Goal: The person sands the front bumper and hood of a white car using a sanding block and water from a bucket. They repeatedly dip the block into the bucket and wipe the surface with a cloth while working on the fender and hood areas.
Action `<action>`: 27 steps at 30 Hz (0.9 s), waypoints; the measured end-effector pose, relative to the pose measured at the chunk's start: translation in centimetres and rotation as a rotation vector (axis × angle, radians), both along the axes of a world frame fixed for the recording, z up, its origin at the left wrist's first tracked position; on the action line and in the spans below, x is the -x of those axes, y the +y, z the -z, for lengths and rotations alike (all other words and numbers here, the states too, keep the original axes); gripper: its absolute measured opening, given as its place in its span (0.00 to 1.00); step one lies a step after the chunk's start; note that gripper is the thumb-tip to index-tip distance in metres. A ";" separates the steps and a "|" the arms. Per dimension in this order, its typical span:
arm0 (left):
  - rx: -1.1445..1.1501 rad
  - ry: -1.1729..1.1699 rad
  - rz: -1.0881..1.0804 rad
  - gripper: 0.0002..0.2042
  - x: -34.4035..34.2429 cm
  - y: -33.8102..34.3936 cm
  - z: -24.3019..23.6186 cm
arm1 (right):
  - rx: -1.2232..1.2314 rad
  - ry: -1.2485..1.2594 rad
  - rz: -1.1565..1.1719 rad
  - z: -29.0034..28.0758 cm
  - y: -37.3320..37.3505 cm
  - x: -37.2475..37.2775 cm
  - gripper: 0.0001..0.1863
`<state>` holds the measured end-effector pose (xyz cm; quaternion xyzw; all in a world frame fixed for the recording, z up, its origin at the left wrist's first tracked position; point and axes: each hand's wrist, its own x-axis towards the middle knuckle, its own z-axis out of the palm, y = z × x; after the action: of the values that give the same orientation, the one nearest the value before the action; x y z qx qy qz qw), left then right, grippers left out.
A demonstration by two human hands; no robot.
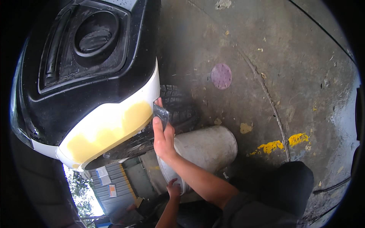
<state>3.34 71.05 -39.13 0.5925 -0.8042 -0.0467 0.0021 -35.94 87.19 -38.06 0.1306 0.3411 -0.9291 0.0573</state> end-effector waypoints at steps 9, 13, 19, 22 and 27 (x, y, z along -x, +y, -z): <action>-0.107 0.129 0.041 0.19 -1.1 -2.1 0.9 | 0.382 -0.015 0.173 -0.5 -0.2 1.2 0.31; -0.101 0.117 -0.003 0.20 -2.1 -2.9 1.2 | 0.202 0.020 0.158 0.7 0.8 4.2 0.28; -0.069 0.010 -0.049 0.19 -4.3 -4.5 1.3 | 0.028 0.156 0.234 -2.3 0.9 0.4 0.27; -0.095 -0.099 -0.043 0.18 -2.7 -3.2 0.6 | -0.053 0.188 0.178 0.3 2.0 4.0 0.27; 0.604 -0.109 0.619 0.13 4.6 3.5 0.7 | -0.519 0.187 0.385 1.8 5.2 8.2 0.19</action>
<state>-1.21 74.55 -39.80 0.2980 -0.9204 0.2235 0.1189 -44.13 92.41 -39.82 0.1172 0.5392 -0.8130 -0.1861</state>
